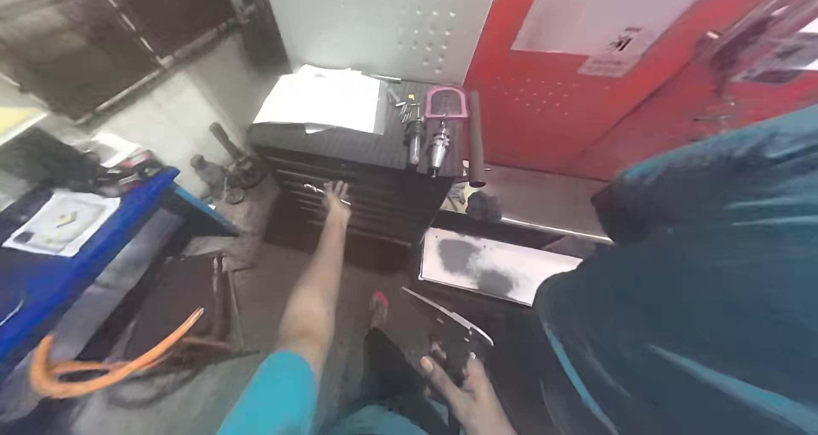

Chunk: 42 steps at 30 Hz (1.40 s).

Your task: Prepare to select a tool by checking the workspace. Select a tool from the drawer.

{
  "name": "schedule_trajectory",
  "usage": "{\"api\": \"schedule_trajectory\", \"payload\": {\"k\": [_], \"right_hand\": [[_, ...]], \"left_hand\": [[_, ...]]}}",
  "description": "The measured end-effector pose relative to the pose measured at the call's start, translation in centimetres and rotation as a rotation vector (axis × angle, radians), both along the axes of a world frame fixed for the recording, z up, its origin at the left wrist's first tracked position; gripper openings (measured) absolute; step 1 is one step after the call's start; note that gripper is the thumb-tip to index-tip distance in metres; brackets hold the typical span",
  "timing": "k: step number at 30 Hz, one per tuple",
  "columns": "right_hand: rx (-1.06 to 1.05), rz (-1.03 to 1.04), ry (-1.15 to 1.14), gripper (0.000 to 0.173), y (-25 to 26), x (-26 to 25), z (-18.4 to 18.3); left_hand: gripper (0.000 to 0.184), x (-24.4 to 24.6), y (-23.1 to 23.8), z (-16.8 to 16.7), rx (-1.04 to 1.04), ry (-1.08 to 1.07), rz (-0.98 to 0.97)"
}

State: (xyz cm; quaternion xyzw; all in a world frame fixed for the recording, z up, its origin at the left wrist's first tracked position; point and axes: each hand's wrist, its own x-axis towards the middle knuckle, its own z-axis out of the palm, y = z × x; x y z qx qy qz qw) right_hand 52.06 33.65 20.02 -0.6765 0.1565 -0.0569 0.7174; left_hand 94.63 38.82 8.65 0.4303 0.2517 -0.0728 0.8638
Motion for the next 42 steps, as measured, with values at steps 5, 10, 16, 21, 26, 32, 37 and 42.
{"api": "schedule_trajectory", "payload": {"k": [5, 10, 16, 21, 26, 32, 37, 42], "right_hand": [[-0.084, -0.03, 0.023, 0.018, -2.0, 7.5, -0.9], [-0.122, -0.032, 0.031, 0.017, -3.8, 12.8, 0.8], [-0.286, -0.03, 0.04, 0.023, -4.7, 17.8, -0.2], [-0.34, -0.085, 0.071, 0.025, -2.8, 22.3, -1.1], [-0.334, -0.114, 0.087, 0.023, -1.3, 25.9, -0.4], [-0.347, -0.166, 0.105, 0.027, 0.2, 28.5, 1.9], [-0.414, -0.221, 0.089, 0.027, 1.2, 28.0, 3.3], [-0.414, -0.286, 0.197, 0.029, 1.9, 26.9, 3.1]], "left_hand": [[0.066, 7.6, -2.1, -1.6, -0.001, 0.185, 0.033], [0.057, 9.1, -0.7, -3.6, 0.006, 0.207, -0.066], [0.078, 7.1, 1.7, -2.8, 0.212, 0.317, -0.066], [0.037, 0.8, 11.9, -3.9, 0.276, 0.123, -0.341], [0.039, 0.1, 20.6, -0.6, 1.036, -0.608, -0.74], [0.047, 7.6, 14.8, 2.1, 1.302, -1.038, -1.404], [0.033, 9.7, 12.9, -2.2, 1.291, -1.093, -1.734], [0.026, 9.1, 13.3, -2.7, 1.301, -1.11, -1.759]]}}
